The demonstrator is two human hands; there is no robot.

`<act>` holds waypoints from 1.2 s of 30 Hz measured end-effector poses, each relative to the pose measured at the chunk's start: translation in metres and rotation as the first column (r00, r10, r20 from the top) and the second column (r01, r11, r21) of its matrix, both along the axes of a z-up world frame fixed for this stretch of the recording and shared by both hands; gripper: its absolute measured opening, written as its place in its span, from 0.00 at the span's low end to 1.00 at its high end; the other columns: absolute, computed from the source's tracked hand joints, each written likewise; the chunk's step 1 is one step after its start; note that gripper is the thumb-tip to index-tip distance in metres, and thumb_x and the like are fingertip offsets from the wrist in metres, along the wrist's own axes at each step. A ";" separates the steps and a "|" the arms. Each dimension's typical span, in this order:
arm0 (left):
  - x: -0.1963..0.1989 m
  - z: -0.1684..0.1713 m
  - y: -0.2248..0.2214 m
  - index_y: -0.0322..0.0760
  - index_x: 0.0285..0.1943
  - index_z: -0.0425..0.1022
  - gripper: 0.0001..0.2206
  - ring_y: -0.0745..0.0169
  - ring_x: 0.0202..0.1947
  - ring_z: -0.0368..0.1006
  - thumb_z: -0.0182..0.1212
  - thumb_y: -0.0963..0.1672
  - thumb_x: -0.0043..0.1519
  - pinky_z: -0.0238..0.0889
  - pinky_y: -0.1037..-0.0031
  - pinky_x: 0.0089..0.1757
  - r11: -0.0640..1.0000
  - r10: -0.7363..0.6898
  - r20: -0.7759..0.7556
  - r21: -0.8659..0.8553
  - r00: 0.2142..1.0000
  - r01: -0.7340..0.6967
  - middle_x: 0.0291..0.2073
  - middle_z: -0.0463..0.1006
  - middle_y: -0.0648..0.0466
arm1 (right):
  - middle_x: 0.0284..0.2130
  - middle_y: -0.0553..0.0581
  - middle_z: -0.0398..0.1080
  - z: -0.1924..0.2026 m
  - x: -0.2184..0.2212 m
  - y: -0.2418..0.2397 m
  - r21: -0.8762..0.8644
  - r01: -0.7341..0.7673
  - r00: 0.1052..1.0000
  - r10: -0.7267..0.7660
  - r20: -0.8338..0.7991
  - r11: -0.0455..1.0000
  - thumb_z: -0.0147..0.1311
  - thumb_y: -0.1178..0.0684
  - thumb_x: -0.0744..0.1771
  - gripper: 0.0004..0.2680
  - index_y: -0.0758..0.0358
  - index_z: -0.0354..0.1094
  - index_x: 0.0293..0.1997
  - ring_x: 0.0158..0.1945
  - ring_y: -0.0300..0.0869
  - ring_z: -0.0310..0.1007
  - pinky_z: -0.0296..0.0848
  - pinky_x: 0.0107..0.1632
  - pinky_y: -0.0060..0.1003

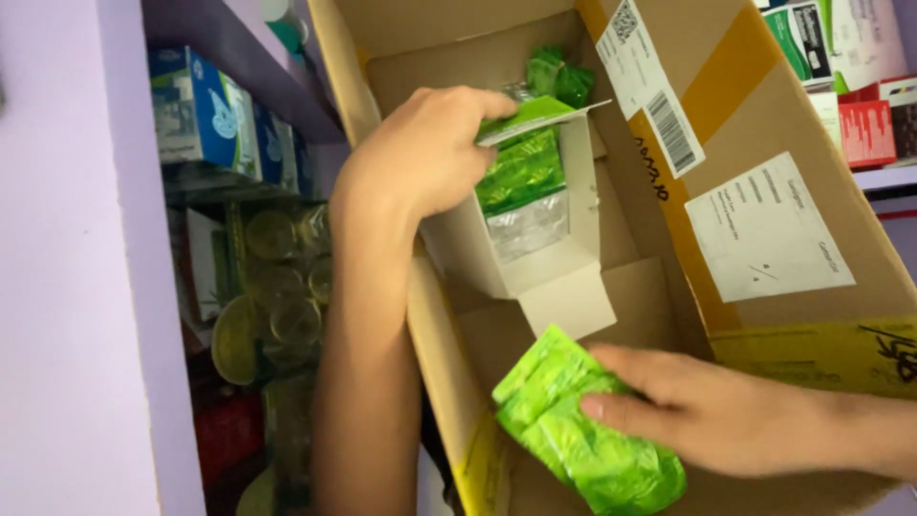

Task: Packing green medicine sachets into small white boxes and then into a larger shipping box at a pharmacy workstation.

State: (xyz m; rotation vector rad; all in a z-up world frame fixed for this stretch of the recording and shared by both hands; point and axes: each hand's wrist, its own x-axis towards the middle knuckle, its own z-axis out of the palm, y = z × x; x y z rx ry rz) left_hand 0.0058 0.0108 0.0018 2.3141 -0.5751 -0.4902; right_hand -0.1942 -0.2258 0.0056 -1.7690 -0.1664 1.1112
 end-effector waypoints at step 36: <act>-0.004 0.003 0.008 0.43 0.60 0.77 0.21 0.44 0.54 0.75 0.62 0.39 0.55 0.68 0.63 0.52 0.993 -0.033 0.095 -0.114 0.995 0.044 0.52 0.79 0.44 | 0.50 0.56 0.72 0.013 0.003 0.102 0.037 0.318 0.948 -0.318 0.021 0.948 0.66 0.49 0.62 0.29 0.61 0.52 0.68 0.55 0.37 0.71 0.70 0.59 0.34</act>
